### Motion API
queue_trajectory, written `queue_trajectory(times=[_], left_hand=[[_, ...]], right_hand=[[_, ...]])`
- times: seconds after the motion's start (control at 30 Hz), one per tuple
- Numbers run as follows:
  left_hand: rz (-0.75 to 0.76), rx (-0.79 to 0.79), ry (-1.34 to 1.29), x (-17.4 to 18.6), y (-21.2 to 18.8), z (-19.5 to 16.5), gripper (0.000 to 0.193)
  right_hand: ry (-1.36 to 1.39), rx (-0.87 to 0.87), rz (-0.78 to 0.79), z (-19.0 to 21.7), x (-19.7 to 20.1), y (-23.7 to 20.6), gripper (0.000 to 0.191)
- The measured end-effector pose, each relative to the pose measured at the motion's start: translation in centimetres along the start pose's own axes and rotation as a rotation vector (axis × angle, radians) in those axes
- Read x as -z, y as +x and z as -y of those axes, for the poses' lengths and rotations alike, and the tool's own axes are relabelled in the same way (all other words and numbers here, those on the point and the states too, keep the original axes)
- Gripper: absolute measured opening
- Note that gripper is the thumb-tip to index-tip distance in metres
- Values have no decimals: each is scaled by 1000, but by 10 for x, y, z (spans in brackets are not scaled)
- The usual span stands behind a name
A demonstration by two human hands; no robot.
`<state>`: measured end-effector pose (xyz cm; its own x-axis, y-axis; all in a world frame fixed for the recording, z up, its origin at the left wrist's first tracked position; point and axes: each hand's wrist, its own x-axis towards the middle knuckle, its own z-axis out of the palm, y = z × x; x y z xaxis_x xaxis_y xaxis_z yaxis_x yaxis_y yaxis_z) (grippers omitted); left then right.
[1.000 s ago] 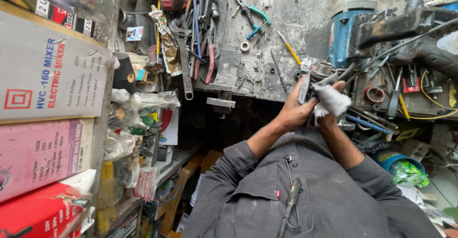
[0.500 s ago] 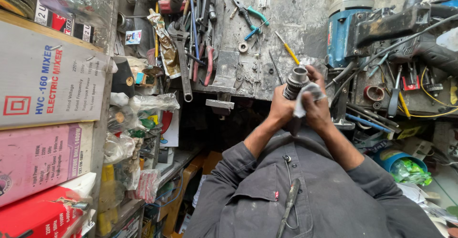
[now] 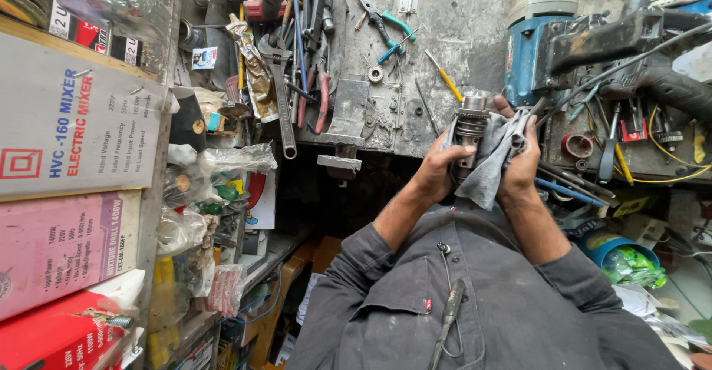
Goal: The person works on a cylindrical metal drill chuck at a cluttered workbench, turning and fitting its internal components by hand, using a screwdriver to work inside the chuck, and wiping the assembly with a cloth. They hold the chuck up and continue manipulating its parts throughout the episode.
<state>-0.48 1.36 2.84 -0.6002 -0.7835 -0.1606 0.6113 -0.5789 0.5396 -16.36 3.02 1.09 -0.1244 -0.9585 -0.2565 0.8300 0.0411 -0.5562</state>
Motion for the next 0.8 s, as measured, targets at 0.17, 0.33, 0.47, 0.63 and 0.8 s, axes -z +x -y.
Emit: queue_trajectory(times=[0.17,0.33,0.47,0.63,0.8], left_hand=[[55,3,-262,1,-2,-2,55],[-5,-36,-207,2,2,3,50],[-48,-93,38,0,4,11,34],[-68,-202,82,4,8,25,17],[-212,-396,221,9,14,35,4]], right_hand=[[81,-23,-8,9,-13,-4,71],[-67,34,-5,9,-34,-12,73],[-491,284,73,-6,-35,-22,57],[-933,351,91,-20,-15,-21,32],[-838,308,150,-25,-2,-13,32]])
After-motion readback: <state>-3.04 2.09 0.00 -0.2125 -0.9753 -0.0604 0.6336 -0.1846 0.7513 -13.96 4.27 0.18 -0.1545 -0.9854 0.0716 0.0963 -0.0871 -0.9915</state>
